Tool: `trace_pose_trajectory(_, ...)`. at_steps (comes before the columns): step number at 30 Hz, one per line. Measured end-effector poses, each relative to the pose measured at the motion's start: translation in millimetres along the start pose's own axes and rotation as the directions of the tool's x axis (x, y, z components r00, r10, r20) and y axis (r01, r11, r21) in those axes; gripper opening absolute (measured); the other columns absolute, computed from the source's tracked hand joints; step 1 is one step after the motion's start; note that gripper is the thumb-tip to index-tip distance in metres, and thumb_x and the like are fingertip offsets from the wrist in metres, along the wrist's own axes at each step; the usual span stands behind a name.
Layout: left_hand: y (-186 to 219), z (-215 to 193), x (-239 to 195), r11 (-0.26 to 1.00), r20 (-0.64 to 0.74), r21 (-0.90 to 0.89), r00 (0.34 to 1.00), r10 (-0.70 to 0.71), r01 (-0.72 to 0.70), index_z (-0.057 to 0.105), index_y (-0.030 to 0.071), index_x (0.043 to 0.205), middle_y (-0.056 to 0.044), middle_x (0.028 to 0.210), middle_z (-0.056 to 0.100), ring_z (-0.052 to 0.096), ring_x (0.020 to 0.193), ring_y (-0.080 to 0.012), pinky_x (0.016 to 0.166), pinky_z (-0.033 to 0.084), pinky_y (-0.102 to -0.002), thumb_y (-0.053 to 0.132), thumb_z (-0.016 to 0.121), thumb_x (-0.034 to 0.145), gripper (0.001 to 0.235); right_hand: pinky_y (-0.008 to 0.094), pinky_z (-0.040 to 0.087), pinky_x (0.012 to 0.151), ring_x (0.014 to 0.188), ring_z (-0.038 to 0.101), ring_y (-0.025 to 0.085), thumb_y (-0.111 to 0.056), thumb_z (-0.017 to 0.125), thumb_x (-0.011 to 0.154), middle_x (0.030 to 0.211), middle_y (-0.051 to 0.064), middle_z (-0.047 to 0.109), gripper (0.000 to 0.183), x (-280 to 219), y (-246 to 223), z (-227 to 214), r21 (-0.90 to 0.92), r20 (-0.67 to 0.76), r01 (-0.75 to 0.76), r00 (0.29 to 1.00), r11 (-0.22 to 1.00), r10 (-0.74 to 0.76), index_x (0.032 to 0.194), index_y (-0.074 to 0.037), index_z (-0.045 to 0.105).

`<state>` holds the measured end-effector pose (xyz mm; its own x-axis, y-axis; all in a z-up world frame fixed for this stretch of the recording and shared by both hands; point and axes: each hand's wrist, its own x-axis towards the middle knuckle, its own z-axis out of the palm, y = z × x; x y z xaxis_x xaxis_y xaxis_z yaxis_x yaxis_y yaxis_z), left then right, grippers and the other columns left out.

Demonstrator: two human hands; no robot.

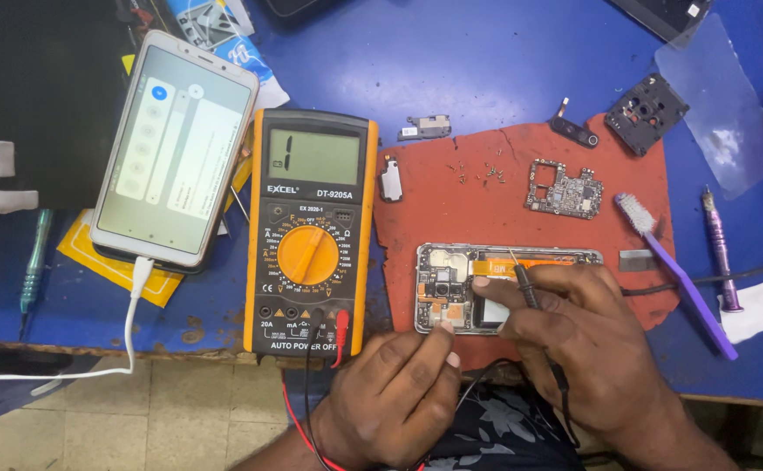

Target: The person uses a multimeter to test electrical continuity and voltage on a disassembled smartphone. The person repeatedly touches the multimeter probes to various points on the motherboard and battery connector while observing the readings on the multimeter display.

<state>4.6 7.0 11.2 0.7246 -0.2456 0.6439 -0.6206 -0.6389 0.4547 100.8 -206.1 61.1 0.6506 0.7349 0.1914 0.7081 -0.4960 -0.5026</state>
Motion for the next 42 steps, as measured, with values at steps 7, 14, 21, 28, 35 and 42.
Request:
trace_pose_trajectory(7,-1.3,-1.2,-0.8,1.0,-0.009,-0.015,1.0,0.001,-0.001,0.064,-0.005,0.104,-0.026,0.118,0.068,0.069,0.101,-0.0277,0.081,0.06,-0.035,0.001,0.072,0.096,0.013,0.049,0.046,0.086,0.11,0.063,0.028,-0.014,0.071,0.083,0.126,0.007,0.071,0.024,0.3,-4.6,-2.9,-0.246,0.081,0.184,0.982,0.952,-0.169,0.106,-0.008,0.066)
trace_pose_trajectory(14,-0.8,-1.4,0.7,1.0,-0.033,-0.01,0.999,-0.008,0.007,0.064,-0.005,0.103,-0.025,0.117,0.068,0.069,0.099,-0.0275,0.08,0.06,-0.035,0.002,0.072,0.096,0.013,0.043,0.047,0.076,0.109,0.064,0.022,-0.023,0.06,0.095,0.125,0.011,0.073,0.018,8.0,-15.9,-3.4,-0.468,0.227,0.366,0.93,0.805,-0.291,0.108,-0.014,0.069)
trace_pose_trajectory(21,4.5,-0.7,1.2,0.999,-0.056,0.009,0.998,-0.041,0.041,0.063,-0.003,0.099,-0.023,0.115,0.068,0.069,0.097,-0.027,0.078,0.06,-0.034,0.005,0.072,0.093,0.014,0.04,0.05,0.075,0.099,0.068,0.021,-0.02,0.06,0.092,0.117,0.016,0.074,0.021,18.1,-17.0,-5.8,-0.401,0.249,0.425,0.903,0.812,-0.349,0.108,-0.009,0.068)
trace_pose_trajectory(28,12.9,-0.1,-0.1,0.998,-0.052,0.001,0.997,-0.062,0.062,0.064,-0.007,0.106,-0.023,0.118,0.067,0.068,0.096,-0.0298,0.078,0.057,-0.037,0.002,0.073,0.091,0.02,0.047,0.05,0.084,0.107,0.066,0.025,-0.02,0.066,0.084,0.121,0.012,0.072,0.022,4.1,-11.0,-8.4,-0.311,0.17,0.301,0.951,0.902,-0.259,0.103,-0.009,0.071)
trace_pose_trajectory(35,18.3,-2.9,-10.5,0.982,-0.137,-0.176,0.986,-0.093,0.068,0.059,-0.007,0.114,-0.021,0.12,0.065,0.068,0.095,-0.0327,0.081,0.06,-0.04,-0.007,0.074,0.085,0.032,0.048,0.048,0.097,0.119,0.062,0.032,-0.042,0.074,0.08,0.126,0.01,0.071,0.034,3.3,6.1,-28.4,-0.305,0.149,0.139,0.984,0.942,-0.097,0.094,-0.013,0.063)
trace_pose_trajectory(42,24.9,2.9,-19.2,0.963,-0.182,-0.268,0.98,-0.074,0.023,0.054,-0.004,0.121,-0.023,0.124,0.063,0.069,0.092,-0.0324,0.078,0.061,-0.041,-0.012,0.075,0.084,0.043,0.047,0.056,0.087,0.109,0.07,0.04,-0.027,0.074,0.09,0.119,0.026,0.069,0.029,-1.3,13.5,-32.2,-0.307,0.122,0.297,0.954,0.904,-0.272,0.097,-0.005,0.057)
